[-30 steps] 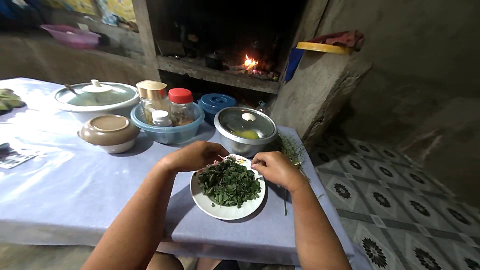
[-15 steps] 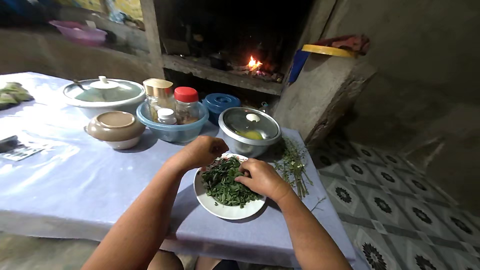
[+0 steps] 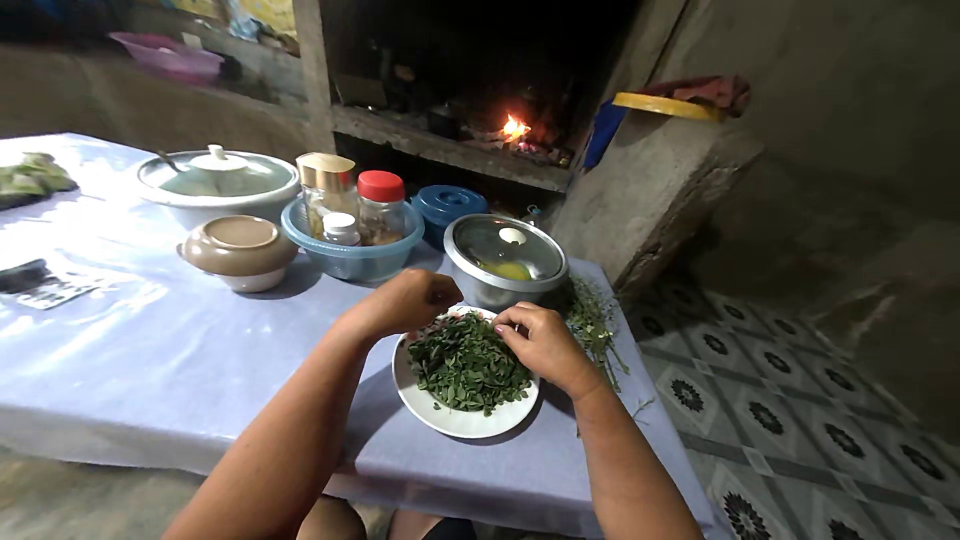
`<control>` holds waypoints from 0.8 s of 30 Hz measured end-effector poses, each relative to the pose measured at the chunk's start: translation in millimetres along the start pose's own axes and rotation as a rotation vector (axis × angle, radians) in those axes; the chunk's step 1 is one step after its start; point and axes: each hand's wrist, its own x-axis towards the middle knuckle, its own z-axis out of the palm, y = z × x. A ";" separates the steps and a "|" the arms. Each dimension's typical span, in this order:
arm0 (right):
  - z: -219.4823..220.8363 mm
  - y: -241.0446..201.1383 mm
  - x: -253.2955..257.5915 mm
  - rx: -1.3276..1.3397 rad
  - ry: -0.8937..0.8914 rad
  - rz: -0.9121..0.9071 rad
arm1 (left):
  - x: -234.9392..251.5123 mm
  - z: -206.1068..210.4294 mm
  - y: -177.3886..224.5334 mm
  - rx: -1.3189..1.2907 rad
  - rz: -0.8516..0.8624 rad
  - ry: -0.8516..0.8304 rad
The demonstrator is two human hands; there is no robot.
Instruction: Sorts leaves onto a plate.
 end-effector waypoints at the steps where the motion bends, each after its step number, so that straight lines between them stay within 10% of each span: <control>1: 0.4 0.3 -0.1 -0.003 0.003 -0.001 | -0.2 -0.2 0.6 0.004 -0.002 -0.003; 24: 21.8 -12.4 7.4 -0.325 -0.237 0.096 | -0.1 2.1 11.3 0.051 -0.143 -0.122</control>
